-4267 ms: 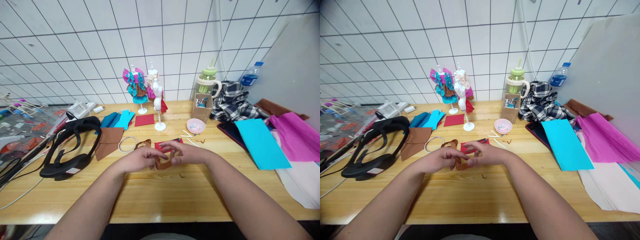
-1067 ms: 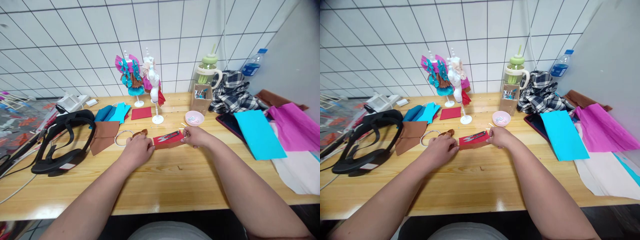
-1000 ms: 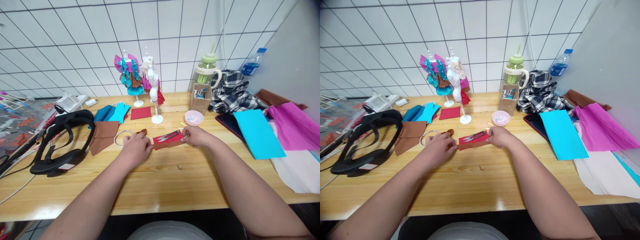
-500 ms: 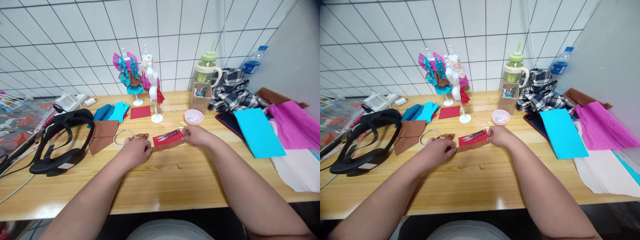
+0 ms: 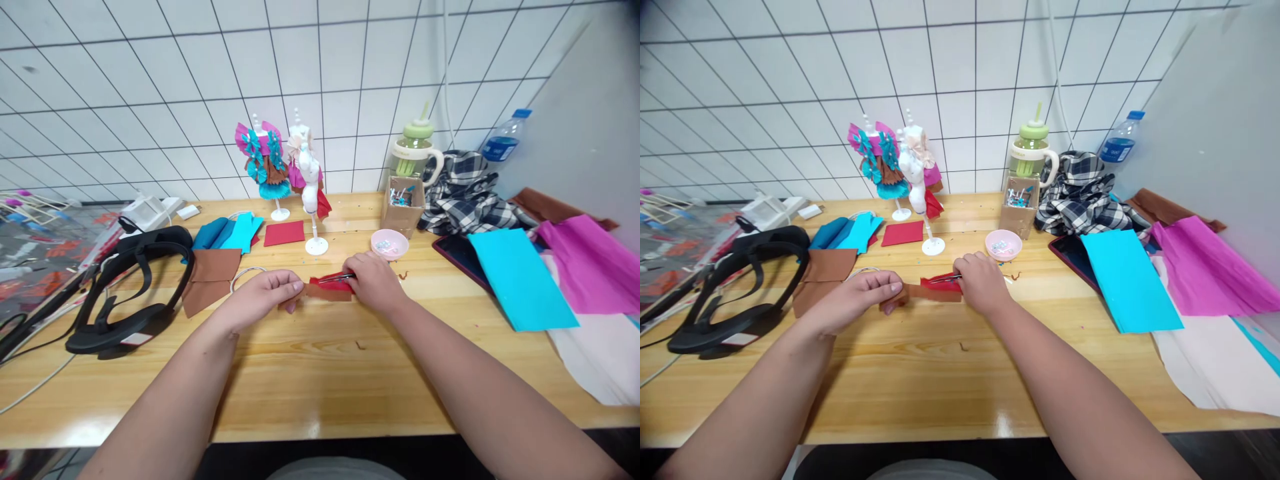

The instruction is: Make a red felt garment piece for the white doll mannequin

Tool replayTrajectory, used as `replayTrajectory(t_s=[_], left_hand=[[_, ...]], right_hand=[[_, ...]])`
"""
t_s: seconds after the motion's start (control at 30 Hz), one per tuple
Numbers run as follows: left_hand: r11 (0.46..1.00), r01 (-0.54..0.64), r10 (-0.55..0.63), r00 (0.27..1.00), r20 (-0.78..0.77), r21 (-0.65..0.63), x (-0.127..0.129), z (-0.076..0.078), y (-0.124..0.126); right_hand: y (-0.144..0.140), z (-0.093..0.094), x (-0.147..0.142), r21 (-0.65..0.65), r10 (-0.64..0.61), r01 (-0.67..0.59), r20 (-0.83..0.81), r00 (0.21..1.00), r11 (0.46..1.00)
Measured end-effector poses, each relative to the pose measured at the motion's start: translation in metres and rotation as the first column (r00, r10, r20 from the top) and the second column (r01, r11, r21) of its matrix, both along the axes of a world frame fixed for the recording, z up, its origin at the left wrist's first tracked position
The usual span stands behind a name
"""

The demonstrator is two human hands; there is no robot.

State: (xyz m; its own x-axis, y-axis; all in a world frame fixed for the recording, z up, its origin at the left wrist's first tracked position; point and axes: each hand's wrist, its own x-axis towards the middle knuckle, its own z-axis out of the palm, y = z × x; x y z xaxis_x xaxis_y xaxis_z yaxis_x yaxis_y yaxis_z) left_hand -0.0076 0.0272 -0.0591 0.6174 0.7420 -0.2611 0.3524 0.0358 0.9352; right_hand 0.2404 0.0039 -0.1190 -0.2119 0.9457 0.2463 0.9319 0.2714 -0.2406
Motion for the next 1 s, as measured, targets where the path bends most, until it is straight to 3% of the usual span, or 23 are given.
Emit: replayTrajectory(t_s=[0.13, 0.23, 0.3, 0.4, 0.57, 0.7, 0.83, 1.0], left_hand=[[0.959, -0.187, 0.237, 0.942, 0.239, -0.214, 0.000, -0.003, 0.000], [0.934, -0.266, 0.331, 0.895, 0.299, -0.239, -0.001, -0.003, 0.001], [0.931, -0.321, 0.360, 0.887, 0.287, -0.175, 0.000, -0.003, 0.000], [0.924, -0.367, 0.382, 0.883, 0.272, -0.105, 0.002, -0.005, -0.001], [0.908, -0.414, 0.408, 0.837, 0.366, -0.064, 0.000, -0.005, -0.002], [0.897, -0.442, 0.415, 0.818, 0.399, -0.028, 0.000, -0.002, -0.003], [0.918, -0.397, 0.368, 0.856, 0.364, 0.006, 0.005, -0.002, -0.007], [0.931, -0.358, 0.358, 0.857, 0.371, -0.073, 0.010, -0.005, -0.009]], right_hand=[[-0.005, 0.011, 0.004, 0.201, -0.134, 0.186, -0.248, 0.959, 0.962], [-0.010, 0.020, 0.004, 0.333, -0.099, 0.242, -0.394, 0.914, 0.911], [-0.012, 0.023, 0.001, 0.271, -0.068, 0.213, -0.460, 0.885, 0.939], [-0.013, 0.024, -0.003, 0.073, -0.118, 0.168, -0.452, 0.884, 0.983], [-0.009, 0.020, -0.002, -0.196, -0.252, 0.198, -0.304, 0.919, 0.960], [-0.010, 0.022, 0.003, -0.178, -0.208, 0.168, -0.239, 0.948, 0.970], [-0.014, 0.028, 0.002, -0.119, -0.147, 0.125, -0.203, 0.968, 0.985], [-0.012, 0.031, 0.004, -0.257, -0.312, 0.260, -0.188, 0.931, 0.931]])
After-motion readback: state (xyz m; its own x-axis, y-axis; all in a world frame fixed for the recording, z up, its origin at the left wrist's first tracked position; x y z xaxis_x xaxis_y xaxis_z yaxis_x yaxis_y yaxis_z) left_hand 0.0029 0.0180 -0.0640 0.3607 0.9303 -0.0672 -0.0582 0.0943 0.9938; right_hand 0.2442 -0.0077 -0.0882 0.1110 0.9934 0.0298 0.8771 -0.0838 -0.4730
